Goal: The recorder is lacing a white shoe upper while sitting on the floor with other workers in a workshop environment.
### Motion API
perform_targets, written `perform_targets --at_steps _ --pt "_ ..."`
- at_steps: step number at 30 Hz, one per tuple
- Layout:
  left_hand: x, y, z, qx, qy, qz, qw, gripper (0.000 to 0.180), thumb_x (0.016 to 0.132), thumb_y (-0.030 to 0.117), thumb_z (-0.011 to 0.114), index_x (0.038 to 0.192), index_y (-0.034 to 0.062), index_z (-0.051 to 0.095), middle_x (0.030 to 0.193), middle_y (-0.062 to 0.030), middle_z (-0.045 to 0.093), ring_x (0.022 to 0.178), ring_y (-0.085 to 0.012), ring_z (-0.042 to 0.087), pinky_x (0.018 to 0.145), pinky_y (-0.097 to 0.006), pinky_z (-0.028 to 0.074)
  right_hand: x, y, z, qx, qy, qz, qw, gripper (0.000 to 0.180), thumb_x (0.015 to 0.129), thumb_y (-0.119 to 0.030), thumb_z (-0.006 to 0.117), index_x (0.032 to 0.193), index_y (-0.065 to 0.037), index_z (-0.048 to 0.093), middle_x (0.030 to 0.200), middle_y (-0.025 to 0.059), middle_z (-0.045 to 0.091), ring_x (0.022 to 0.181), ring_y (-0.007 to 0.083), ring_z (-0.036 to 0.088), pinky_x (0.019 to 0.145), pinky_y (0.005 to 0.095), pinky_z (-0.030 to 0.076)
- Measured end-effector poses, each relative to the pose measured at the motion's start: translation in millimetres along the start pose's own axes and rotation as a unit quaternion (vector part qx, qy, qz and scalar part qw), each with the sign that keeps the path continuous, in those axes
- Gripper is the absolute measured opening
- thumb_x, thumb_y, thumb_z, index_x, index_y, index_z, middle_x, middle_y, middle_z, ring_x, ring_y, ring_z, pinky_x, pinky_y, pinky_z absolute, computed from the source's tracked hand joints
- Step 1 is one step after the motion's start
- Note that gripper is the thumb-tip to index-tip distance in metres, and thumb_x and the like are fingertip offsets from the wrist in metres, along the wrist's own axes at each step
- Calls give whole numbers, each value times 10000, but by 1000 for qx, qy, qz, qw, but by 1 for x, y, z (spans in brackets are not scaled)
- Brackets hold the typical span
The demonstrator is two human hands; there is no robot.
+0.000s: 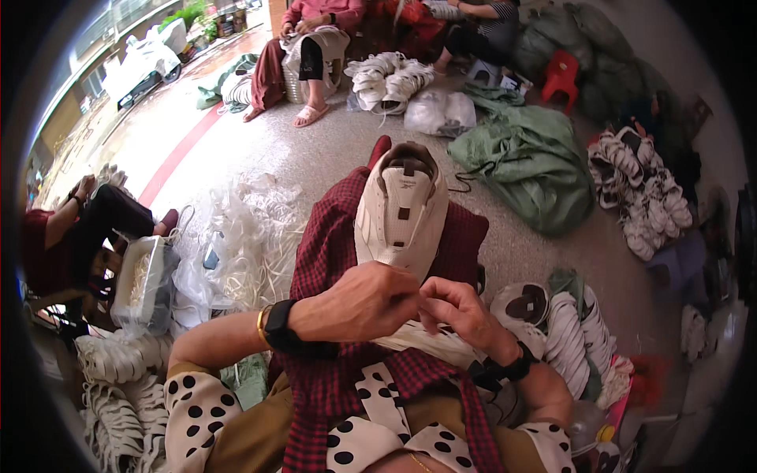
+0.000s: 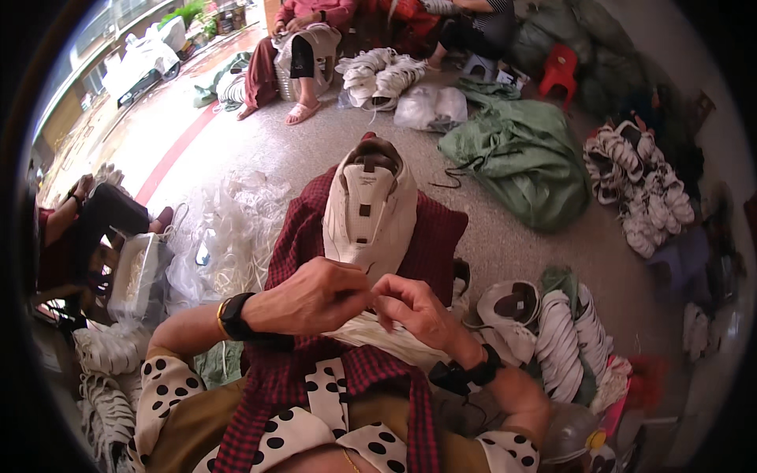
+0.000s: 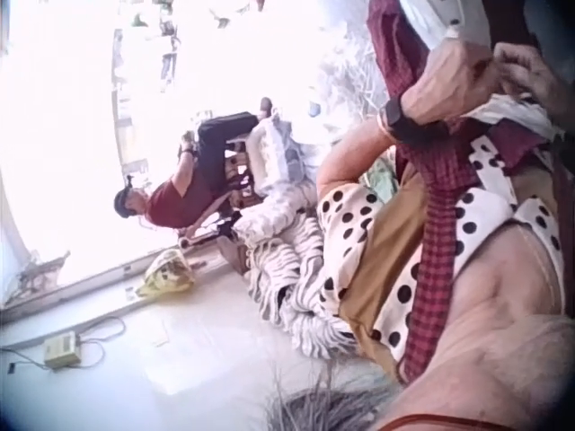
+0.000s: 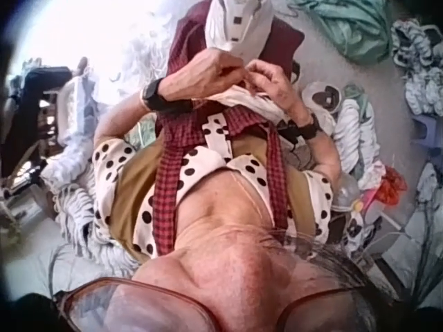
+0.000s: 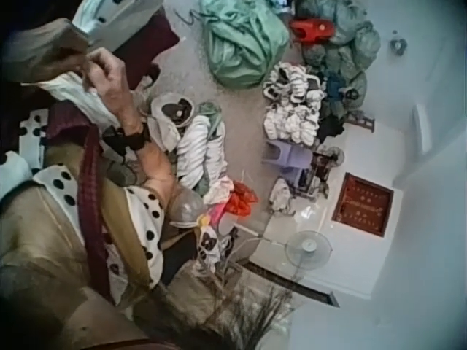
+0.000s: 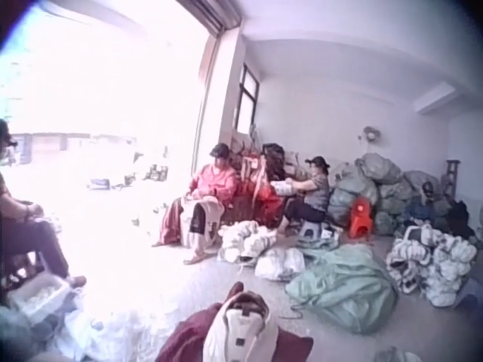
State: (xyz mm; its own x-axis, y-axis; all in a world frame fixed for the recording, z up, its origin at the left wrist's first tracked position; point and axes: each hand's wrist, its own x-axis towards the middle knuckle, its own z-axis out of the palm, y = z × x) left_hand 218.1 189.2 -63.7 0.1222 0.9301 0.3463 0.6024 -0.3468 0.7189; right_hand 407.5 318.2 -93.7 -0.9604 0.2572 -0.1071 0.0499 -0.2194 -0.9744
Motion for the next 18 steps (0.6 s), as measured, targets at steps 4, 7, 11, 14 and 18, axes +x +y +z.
perform_targets --at_steps 4,7,11,14,18 --pt "-5 2 -7 -3 -5 -27 1000 107 884 26 600 815 -55 597 692 -159 529 603 -305 556 564 -399 424 8 -1 4 -58 -6 -16 998 200 997 -185 627 1029 13 644 836 -52 597 765 9 509 651 218 428" --pt "-9 -11 -2 0 12 -11 1000 99 898 46 617 861 -44 636 711 -152 558 619 -288 566 573 -377 428 17 8 1 -136 55 -57 988 215 955 -190 696 975 24 712 723 -69 581 701 17 491 610 219 419" --pt "-4 -30 0 12 123 -66 990 112 907 74 678 977 -13 694 831 -118 634 645 -212 597 575 -334 456 33 16 -8 -176 148 -139 963 206 924 -169 725 977 28 753 773 -16 686 718 24 538 632 217 452" --pt "4 -61 5 40 199 -42 978 193 852 1 719 1044 15 703 884 -94 644 709 -168 631 601 -297 497 46 27 -23 -192 209 -139 949 198 922 -159 724 1004 17 760 816 14 730 743 31 578 646 219 475" --pt "3 -73 8 89 179 -24 980 242 825 -35 731 1056 35 716 891 -91 642 748 -189 648 638 -308 517 53 34 -31 -214 228 -162 936 154 905 -100 712 989 19 761 856 63 756 809 71 668 697 239 537"
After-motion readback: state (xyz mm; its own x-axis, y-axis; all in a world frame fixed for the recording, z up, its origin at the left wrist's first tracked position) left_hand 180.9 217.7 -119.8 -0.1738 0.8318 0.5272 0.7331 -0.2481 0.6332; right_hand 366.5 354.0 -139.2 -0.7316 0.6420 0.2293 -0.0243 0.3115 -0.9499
